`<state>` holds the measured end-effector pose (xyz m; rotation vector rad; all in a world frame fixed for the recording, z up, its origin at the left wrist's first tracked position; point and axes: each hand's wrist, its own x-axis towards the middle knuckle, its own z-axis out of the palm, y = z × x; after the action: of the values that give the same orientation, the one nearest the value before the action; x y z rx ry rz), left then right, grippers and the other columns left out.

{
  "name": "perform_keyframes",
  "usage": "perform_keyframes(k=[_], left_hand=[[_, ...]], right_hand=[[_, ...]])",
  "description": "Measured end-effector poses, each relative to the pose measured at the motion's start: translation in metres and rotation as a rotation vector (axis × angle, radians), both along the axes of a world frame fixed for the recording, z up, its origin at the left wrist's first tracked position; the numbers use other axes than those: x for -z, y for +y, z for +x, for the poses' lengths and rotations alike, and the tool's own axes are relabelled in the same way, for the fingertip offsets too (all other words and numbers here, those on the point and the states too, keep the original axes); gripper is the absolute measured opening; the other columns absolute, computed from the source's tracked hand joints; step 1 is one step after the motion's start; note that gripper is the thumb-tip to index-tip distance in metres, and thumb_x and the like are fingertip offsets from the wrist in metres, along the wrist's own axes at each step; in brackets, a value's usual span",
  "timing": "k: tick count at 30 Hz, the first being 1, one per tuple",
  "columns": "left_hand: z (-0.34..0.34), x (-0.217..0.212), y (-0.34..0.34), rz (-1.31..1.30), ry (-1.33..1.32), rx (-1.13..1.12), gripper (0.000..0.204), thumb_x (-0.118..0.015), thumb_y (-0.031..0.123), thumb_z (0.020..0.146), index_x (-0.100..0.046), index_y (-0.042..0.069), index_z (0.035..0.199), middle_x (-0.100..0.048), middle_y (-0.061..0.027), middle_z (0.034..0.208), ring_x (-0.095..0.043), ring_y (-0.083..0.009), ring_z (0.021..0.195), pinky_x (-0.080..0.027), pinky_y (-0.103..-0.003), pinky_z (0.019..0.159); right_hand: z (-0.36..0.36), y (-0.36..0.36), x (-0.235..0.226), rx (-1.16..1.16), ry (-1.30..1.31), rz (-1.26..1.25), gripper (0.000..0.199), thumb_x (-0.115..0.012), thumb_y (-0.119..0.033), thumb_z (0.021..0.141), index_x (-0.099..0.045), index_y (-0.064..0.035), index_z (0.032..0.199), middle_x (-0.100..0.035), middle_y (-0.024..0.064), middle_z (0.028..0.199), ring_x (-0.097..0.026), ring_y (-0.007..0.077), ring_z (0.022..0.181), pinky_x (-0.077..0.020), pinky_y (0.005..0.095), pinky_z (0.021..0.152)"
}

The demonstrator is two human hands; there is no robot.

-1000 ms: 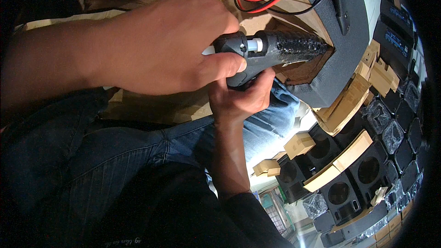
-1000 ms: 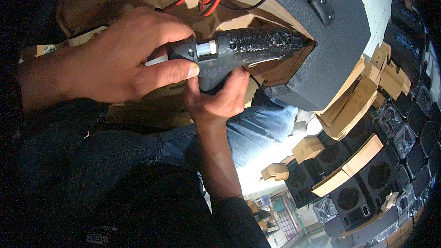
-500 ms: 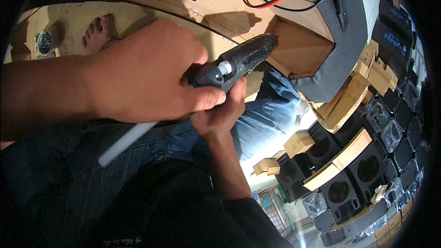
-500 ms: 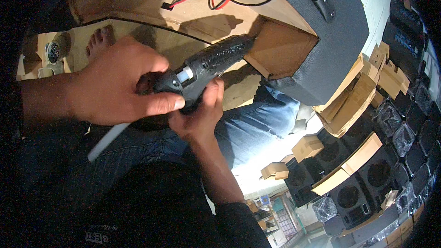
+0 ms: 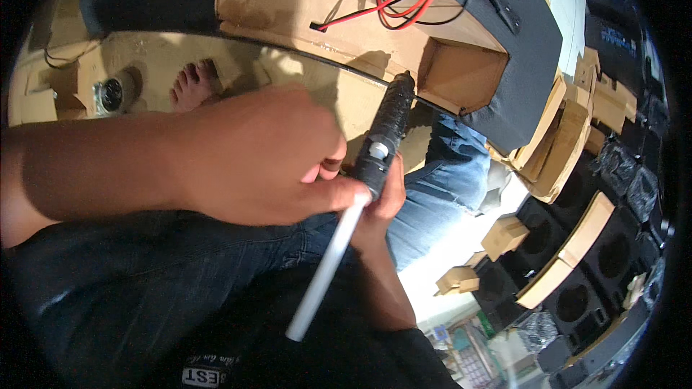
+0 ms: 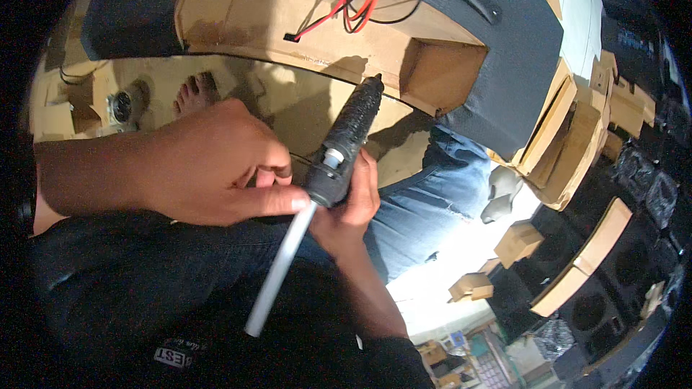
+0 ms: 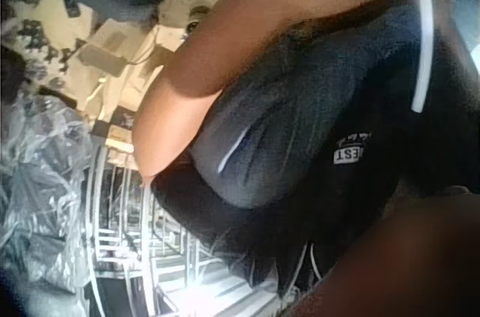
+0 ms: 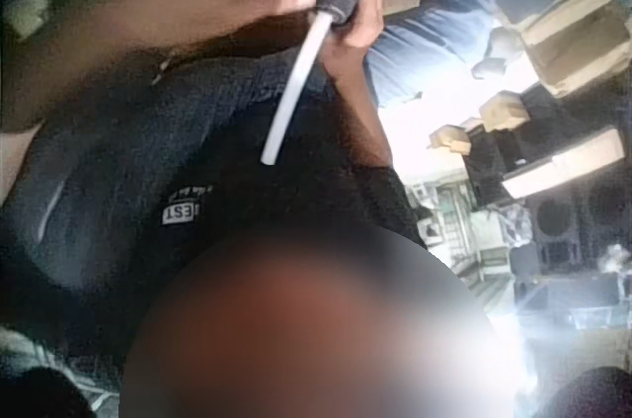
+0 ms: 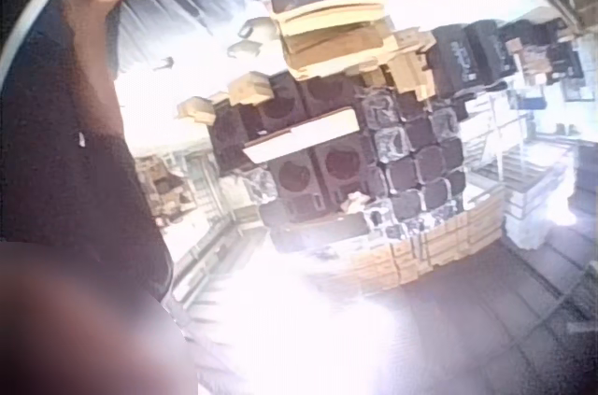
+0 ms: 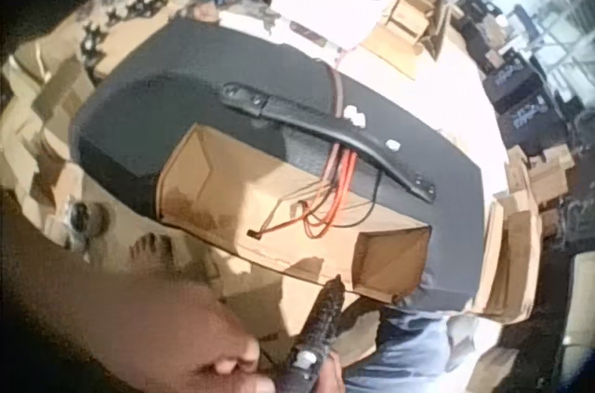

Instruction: The person uses a hot glue gun to apply adhesive to the edges of a wooden speaker enclosure, then presses a black foam cover onto the glued areas. The person also uses a screwdriver to tighten a screw on the speaker's terminal.

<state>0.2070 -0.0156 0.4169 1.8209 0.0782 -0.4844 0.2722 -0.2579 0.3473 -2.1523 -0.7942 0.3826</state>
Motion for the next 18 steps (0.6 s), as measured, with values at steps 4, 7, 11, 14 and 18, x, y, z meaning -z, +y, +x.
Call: perform_keyframes(k=[4,7,11,14,18], left_hand=[[0.008,-0.011,0.022,0.257,-0.157,-0.1,0.025,-0.074,0.024,0.093,-0.069,-0.001,0.089,-0.066,-0.0129,0.074,-0.065,-0.0194,0.062,-0.051,-0.034,0.059],[0.005,-0.018,0.046,0.256,-0.081,-0.211,0.021,-0.075,0.017,0.092,-0.067,-0.002,0.086,-0.063,-0.0108,0.071,-0.06,-0.0128,0.064,-0.05,-0.032,0.061],[-0.003,-0.068,0.072,0.448,0.342,0.188,0.024,-0.073,0.018,0.092,-0.067,-0.002,0.08,-0.061,-0.0112,0.066,-0.061,-0.016,0.064,-0.049,-0.033,0.061],[-0.013,-0.09,0.083,0.601,0.477,0.287,0.023,-0.072,0.018,0.092,-0.069,-0.001,0.079,-0.063,-0.011,0.063,-0.062,-0.0162,0.062,-0.049,-0.032,0.062],[-0.045,-0.115,0.095,0.63,0.41,-0.053,0.021,-0.073,0.014,0.092,-0.069,-0.001,0.08,-0.062,-0.0041,0.065,-0.055,-0.0097,0.061,-0.046,-0.029,0.059]], right_hand=[[0.003,-0.023,0.009,0.139,0.203,0.091,0.057,-0.077,-0.015,0.068,-0.061,0.0019,0.12,-0.063,0.0162,0.104,-0.066,0.0282,0.089,-0.0536,0.0356,0.082],[0.008,-0.029,0.016,0.121,0.292,0.243,0.055,-0.076,-0.009,0.067,-0.062,0.0001,0.119,-0.064,0.0109,0.093,-0.066,0.021,0.078,-0.0554,0.0335,0.074],[0.009,-0.024,0.005,0.19,0.705,0.406,0.058,-0.069,0.003,0.069,-0.062,0.0002,0.127,-0.068,0.0067,0.09,-0.067,0.013,0.074,-0.0555,0.027,0.065],[0.015,-0.026,0.005,0.131,0.784,0.449,0.06,-0.07,0.004,0.068,-0.063,-0.0013,0.128,-0.069,0.0061,0.088,-0.067,0.0132,0.076,-0.0563,0.0288,0.071],[0.022,-0.027,0.018,-0.046,0.826,0.446,0.062,-0.072,0.003,0.068,-0.064,-0.0031,0.129,-0.069,0.0056,0.085,-0.069,0.014,0.079,-0.0565,0.0306,0.076]])
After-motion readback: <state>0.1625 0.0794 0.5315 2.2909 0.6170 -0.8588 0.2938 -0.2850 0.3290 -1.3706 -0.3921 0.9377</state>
